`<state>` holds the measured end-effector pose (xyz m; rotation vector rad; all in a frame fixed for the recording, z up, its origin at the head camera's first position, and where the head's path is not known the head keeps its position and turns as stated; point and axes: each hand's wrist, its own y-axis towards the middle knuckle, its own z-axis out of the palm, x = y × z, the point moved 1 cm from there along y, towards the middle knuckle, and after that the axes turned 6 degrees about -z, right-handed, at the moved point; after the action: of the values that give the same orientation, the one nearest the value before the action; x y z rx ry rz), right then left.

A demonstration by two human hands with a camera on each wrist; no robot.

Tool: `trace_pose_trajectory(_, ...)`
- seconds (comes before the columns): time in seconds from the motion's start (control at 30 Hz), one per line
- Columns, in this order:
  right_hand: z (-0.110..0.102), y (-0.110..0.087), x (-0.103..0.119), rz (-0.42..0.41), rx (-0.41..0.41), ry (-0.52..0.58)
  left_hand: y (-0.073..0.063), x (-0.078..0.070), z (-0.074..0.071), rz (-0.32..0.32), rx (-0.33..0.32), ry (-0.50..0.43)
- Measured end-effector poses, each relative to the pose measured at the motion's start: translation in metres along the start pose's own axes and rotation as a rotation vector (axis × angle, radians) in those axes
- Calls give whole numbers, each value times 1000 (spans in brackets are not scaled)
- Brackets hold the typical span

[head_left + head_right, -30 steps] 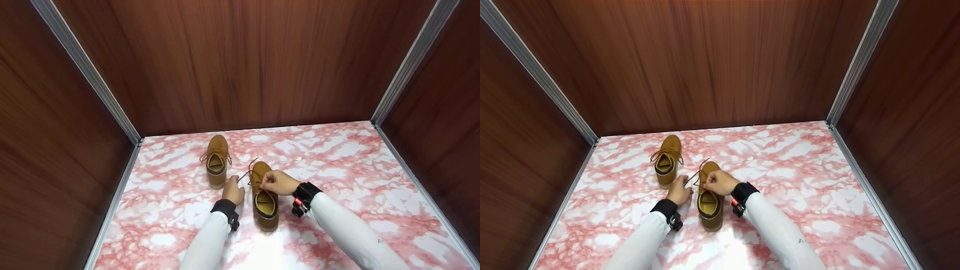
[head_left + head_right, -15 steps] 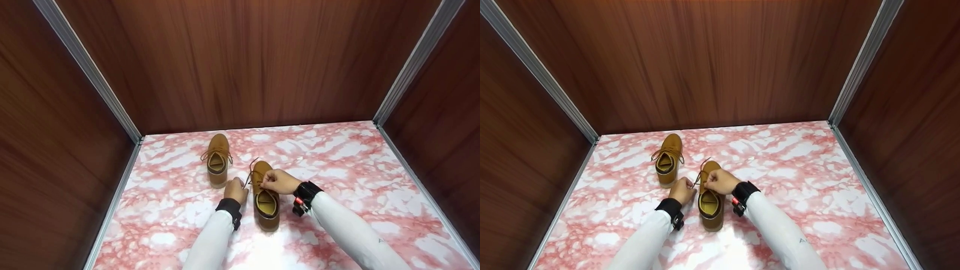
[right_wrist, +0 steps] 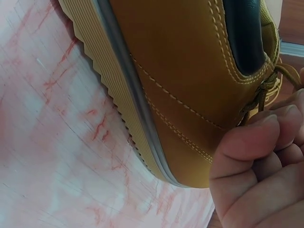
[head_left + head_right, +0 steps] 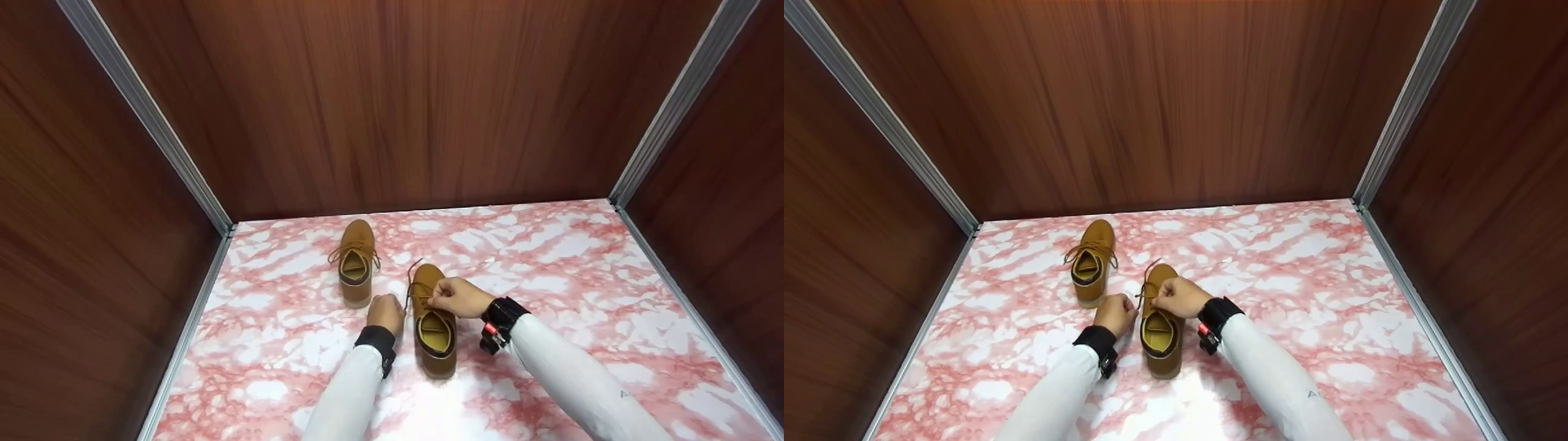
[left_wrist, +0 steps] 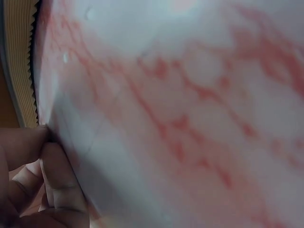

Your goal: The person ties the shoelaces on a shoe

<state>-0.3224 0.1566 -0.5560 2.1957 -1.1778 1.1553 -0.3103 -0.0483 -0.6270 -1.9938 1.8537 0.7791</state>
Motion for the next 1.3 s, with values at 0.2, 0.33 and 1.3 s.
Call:
trace_pose_trajectory(0.2,0,-1,-1,2,-6,10,-2,-2,3,13,-11,19)
trace_pose_trajectory(0.33,0,-2,-1,-6,-6,14,-2,-3,1,8,-6,13)
trace_pose_trajectory(1.3,-9,1,3,5,-142,-12,0,5,-71,-153,277,-413)
